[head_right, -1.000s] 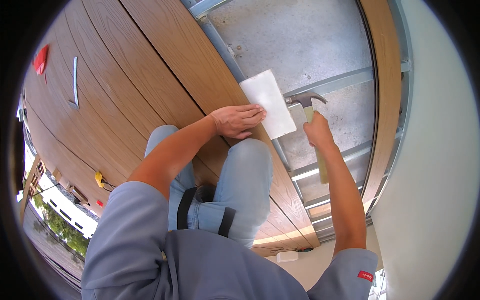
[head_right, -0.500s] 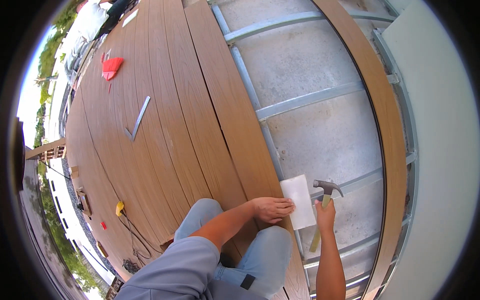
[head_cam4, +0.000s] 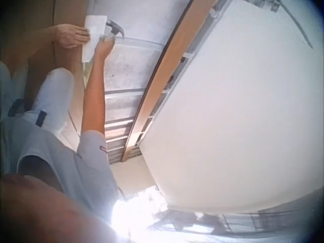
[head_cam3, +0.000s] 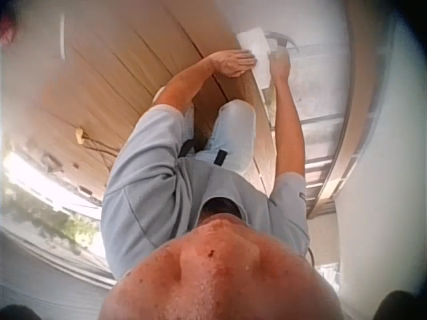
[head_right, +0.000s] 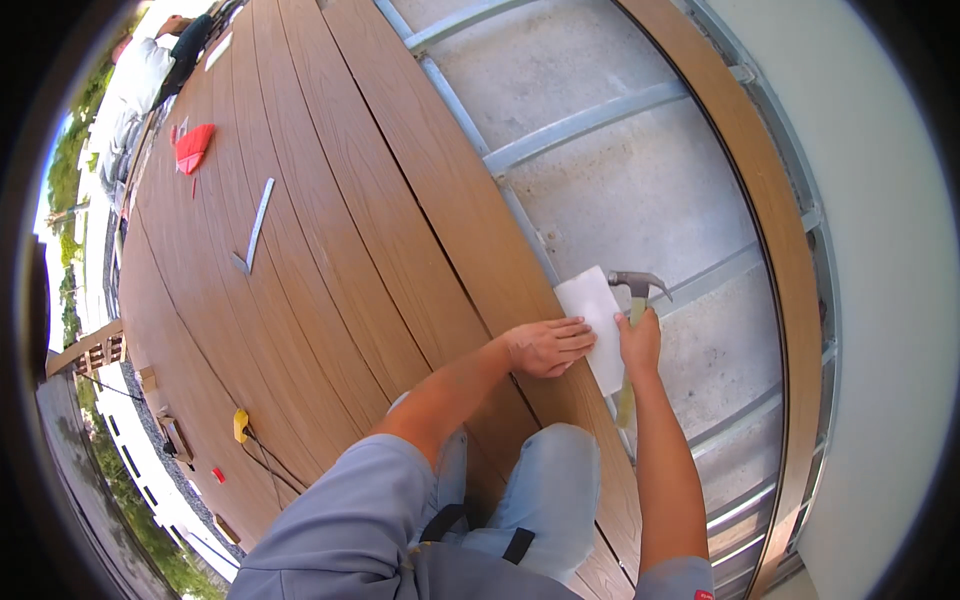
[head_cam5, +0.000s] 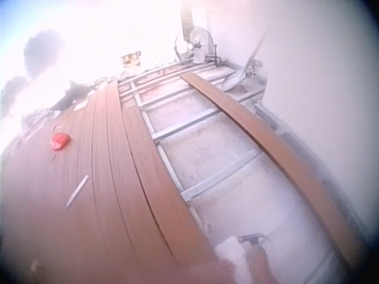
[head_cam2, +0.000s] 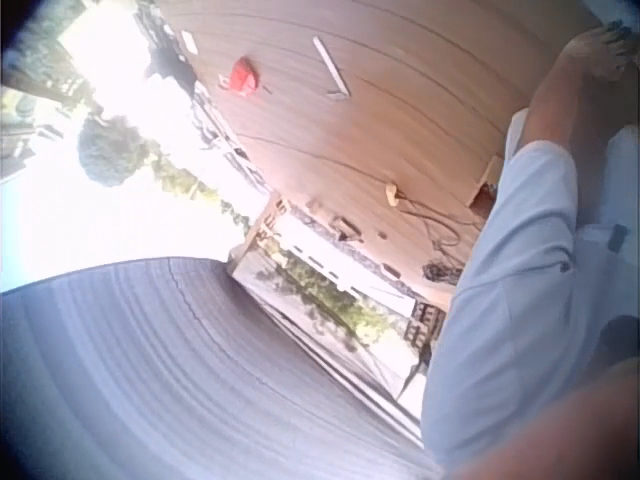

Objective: The person installs decking planks on a balcony by positioning a white spacers and hammering the planks into place.

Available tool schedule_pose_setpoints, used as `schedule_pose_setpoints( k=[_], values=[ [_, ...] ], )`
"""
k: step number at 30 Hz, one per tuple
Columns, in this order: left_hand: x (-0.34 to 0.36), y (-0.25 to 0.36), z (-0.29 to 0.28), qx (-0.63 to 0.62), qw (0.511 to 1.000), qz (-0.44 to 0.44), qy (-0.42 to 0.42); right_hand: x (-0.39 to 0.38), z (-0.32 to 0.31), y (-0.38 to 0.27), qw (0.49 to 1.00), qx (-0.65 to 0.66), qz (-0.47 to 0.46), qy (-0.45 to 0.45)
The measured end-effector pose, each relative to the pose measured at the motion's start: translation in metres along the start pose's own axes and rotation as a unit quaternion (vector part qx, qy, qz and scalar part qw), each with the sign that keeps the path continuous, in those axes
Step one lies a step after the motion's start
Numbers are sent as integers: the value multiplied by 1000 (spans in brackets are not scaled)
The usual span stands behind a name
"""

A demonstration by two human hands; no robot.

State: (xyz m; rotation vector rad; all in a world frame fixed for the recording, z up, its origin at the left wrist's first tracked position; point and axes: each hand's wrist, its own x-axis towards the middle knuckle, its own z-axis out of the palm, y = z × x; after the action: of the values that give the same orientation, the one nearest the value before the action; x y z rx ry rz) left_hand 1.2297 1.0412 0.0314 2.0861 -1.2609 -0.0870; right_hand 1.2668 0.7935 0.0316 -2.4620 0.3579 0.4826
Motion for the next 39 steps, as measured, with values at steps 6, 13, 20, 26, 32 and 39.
schedule_pose_setpoints(
  k=[6, 13, 20, 26, 32, 39],
  values=[
    [-11, 9, 4, 17, 999, -39, 32, -6, 1, -9, 999, -18, -14, -23],
    [-4, 15, 14, 69, 995, -40, 61, 1, -5, 20, 997, -32, -65, 0],
    [-25, 1, 30, 188, 978, -42, 81, -62, -53, 54, 999, 15, -27, 37],
    [-17, 12, 32, 244, 966, -81, 39, -256, -126, 159, 995, 41, 22, 90],
    [-25, 25, 20, 252, 954, -153, -61, -473, -142, 245, 983, -8, 164, 81],
    [-17, 30, 6, 156, 973, -139, -99, -663, -100, 358, 957, 55, 253, 127]
  ],
)
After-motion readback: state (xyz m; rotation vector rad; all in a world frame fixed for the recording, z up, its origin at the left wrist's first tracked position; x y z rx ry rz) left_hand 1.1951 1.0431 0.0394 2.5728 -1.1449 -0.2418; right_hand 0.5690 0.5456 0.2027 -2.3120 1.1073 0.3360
